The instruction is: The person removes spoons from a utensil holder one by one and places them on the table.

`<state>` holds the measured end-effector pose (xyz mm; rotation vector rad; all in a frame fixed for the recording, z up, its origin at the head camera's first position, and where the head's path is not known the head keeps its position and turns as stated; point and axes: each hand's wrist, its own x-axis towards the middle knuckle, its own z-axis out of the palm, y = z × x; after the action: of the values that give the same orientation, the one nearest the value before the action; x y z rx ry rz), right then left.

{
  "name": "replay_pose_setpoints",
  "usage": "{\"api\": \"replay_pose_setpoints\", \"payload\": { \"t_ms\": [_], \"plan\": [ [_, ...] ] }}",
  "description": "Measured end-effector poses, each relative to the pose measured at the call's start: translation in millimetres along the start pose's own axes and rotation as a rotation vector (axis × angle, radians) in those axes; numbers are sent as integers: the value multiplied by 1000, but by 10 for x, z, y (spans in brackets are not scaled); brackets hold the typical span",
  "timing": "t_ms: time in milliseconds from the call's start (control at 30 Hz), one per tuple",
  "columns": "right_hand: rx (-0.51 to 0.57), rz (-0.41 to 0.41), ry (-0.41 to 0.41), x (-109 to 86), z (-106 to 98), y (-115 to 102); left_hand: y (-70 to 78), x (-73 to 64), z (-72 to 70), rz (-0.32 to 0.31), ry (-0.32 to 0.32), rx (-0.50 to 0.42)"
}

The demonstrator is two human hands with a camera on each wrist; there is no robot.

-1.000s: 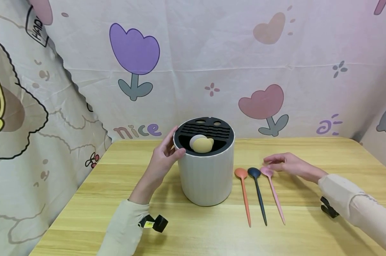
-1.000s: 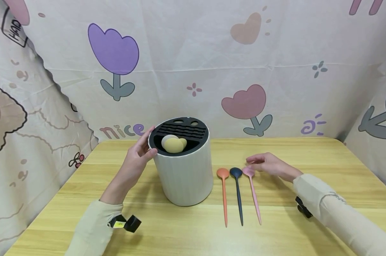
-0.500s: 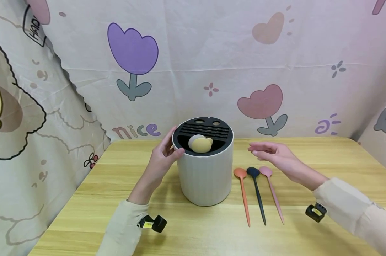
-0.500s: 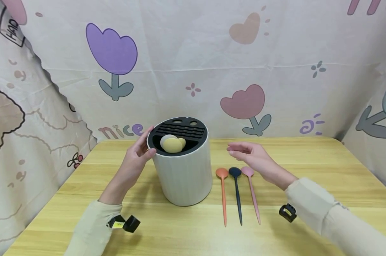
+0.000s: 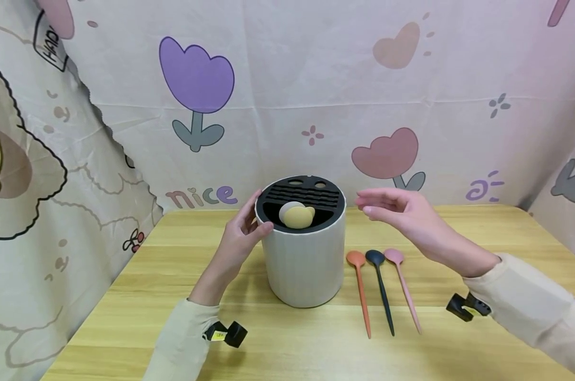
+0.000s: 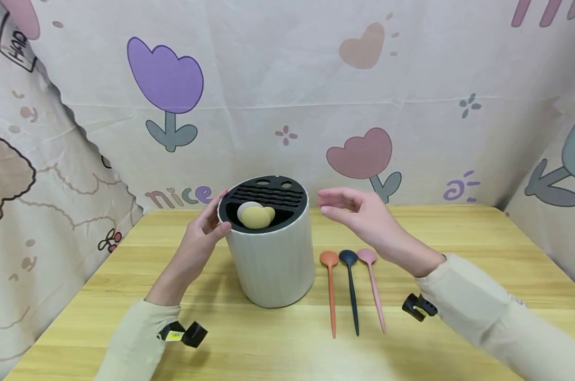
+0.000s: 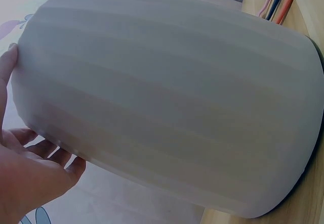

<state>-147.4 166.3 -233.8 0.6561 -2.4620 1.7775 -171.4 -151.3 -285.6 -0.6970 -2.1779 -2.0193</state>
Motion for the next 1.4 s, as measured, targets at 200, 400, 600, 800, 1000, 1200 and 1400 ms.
{"api": "replay_pose_setpoints", "payload": {
  "t_ms": [200,400,600,800,1000,1200,1400],
  "plan": [
    [-16,-26,-62,137,113,-233,12,-10,-22,-15,5,12],
    [-49,-31,-104,258,223,-388,10,1,-22,-6,3,2],
    [-20,4,-120,358,306,-450,-3,18,-11,10,-3,-15],
    [3,36,-144,415,365,-458,-2,24,0,15,-5,-20],
    [18,79,-170,447,417,-452,-12,20,-2,6,-8,-20],
    [-38,112,-184,459,430,-454,-9,18,-4,-3,-10,-18],
    [-123,118,-228,478,443,-447,-7,-1,-16,-14,-10,-14]
  ]
}}
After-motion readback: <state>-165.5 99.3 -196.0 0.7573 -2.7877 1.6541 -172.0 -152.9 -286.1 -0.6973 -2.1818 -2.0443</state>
